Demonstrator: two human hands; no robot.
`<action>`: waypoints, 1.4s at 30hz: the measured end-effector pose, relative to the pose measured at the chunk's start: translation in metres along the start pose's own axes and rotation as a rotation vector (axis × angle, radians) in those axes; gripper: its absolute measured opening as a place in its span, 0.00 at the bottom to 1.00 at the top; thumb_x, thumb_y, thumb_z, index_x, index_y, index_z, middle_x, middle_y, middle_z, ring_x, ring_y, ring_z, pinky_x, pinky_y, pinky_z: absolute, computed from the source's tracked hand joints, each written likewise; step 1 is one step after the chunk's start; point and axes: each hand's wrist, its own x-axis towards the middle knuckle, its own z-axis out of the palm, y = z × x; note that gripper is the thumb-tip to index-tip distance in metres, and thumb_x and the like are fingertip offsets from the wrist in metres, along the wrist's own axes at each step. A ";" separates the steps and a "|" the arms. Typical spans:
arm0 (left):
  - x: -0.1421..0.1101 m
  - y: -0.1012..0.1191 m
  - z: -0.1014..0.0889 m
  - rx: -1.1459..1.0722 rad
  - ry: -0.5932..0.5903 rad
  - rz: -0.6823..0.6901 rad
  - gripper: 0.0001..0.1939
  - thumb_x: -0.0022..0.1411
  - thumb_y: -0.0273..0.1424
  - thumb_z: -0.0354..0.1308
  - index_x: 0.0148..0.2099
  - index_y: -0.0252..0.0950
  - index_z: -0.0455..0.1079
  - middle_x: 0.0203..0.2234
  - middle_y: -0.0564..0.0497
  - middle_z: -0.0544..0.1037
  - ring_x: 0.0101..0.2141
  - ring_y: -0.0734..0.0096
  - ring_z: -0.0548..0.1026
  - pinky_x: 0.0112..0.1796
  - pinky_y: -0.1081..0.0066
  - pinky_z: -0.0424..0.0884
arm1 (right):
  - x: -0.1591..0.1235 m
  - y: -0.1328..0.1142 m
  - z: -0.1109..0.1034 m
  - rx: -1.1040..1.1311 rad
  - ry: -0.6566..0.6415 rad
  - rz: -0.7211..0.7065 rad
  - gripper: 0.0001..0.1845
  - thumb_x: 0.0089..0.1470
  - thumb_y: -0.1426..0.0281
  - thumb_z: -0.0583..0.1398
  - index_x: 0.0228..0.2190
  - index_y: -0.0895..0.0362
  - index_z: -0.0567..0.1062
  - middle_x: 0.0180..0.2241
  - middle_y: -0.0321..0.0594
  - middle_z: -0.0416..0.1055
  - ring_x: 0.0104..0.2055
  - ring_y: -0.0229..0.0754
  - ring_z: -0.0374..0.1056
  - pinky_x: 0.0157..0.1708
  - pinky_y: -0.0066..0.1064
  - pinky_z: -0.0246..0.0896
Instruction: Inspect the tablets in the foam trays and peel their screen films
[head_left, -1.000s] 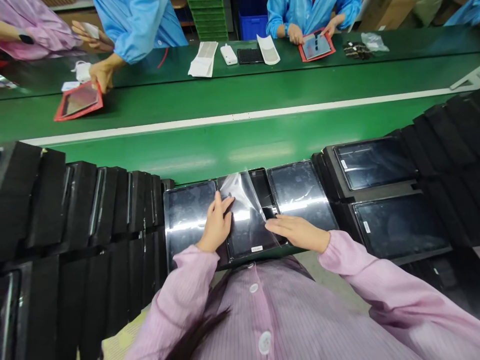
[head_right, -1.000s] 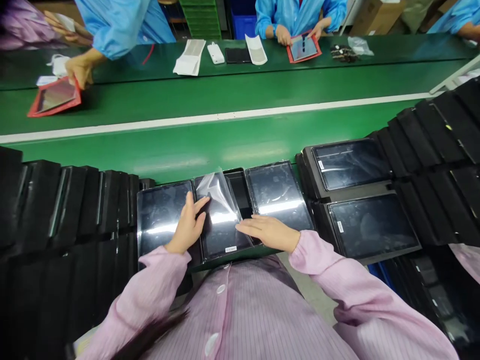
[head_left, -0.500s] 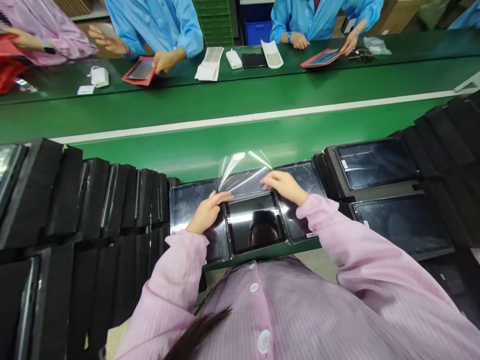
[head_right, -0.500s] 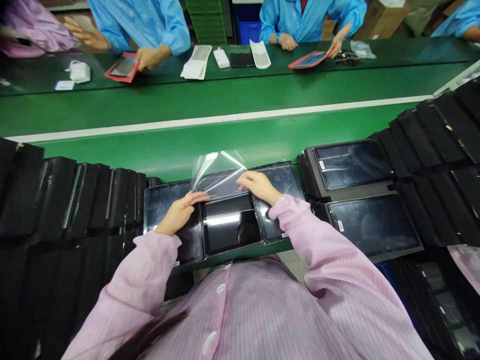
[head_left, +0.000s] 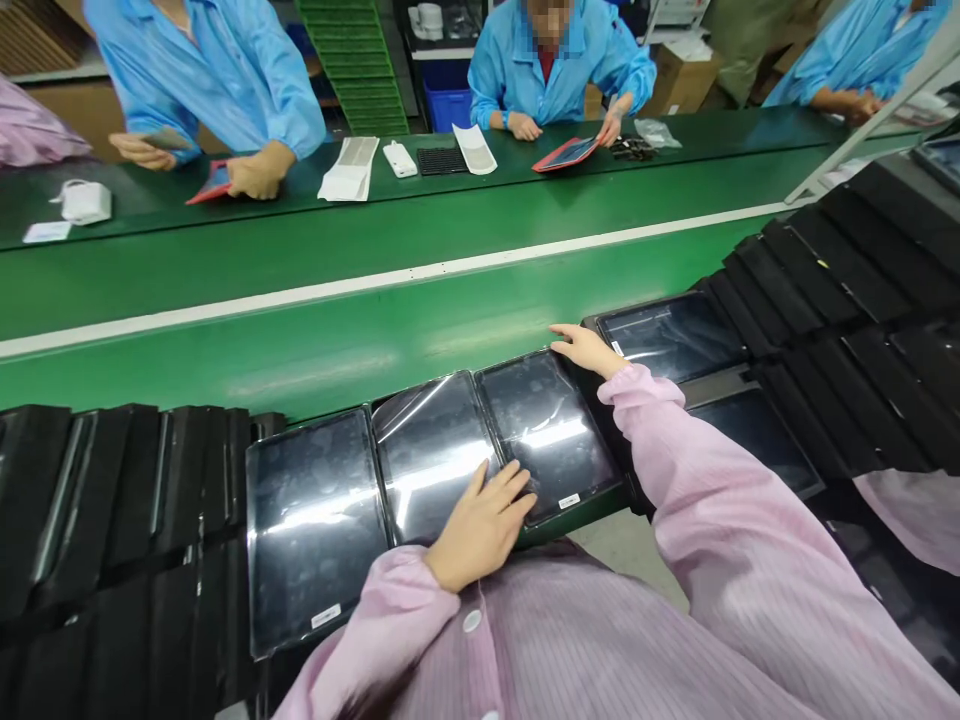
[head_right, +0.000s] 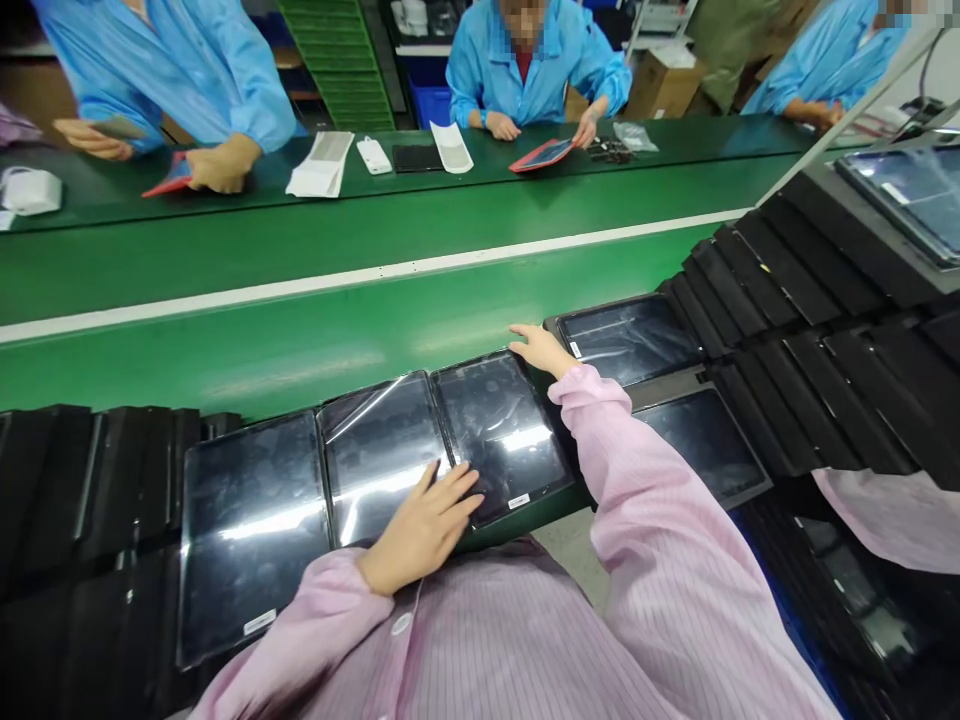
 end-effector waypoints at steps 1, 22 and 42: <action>0.006 0.005 0.007 -0.022 0.008 0.008 0.18 0.60 0.23 0.44 0.46 0.36 0.73 0.47 0.43 0.76 0.52 0.59 0.69 0.55 0.48 0.60 | 0.005 0.001 0.001 -0.003 -0.021 -0.005 0.11 0.49 0.80 0.59 0.35 0.60 0.77 0.38 0.43 0.76 0.42 0.46 0.71 0.48 0.40 0.63; 0.001 -0.012 -0.002 -0.898 -0.075 -0.543 0.10 0.58 0.37 0.53 0.28 0.41 0.72 0.27 0.52 0.80 0.41 0.60 0.77 0.61 0.50 0.38 | -0.174 -0.008 -0.040 0.667 -0.468 -0.513 0.15 0.63 0.67 0.49 0.37 0.61 0.73 0.34 0.43 0.76 0.37 0.36 0.71 0.38 0.27 0.66; 0.042 -0.076 -0.008 -0.177 -0.070 -0.379 0.28 0.51 0.21 0.38 0.55 0.35 0.59 0.48 0.46 0.75 0.53 0.67 0.69 0.60 0.52 0.49 | -0.081 0.007 0.008 -0.035 -0.052 -0.518 0.09 0.52 0.70 0.62 0.21 0.56 0.76 0.50 0.42 0.69 0.57 0.51 0.55 0.55 0.48 0.50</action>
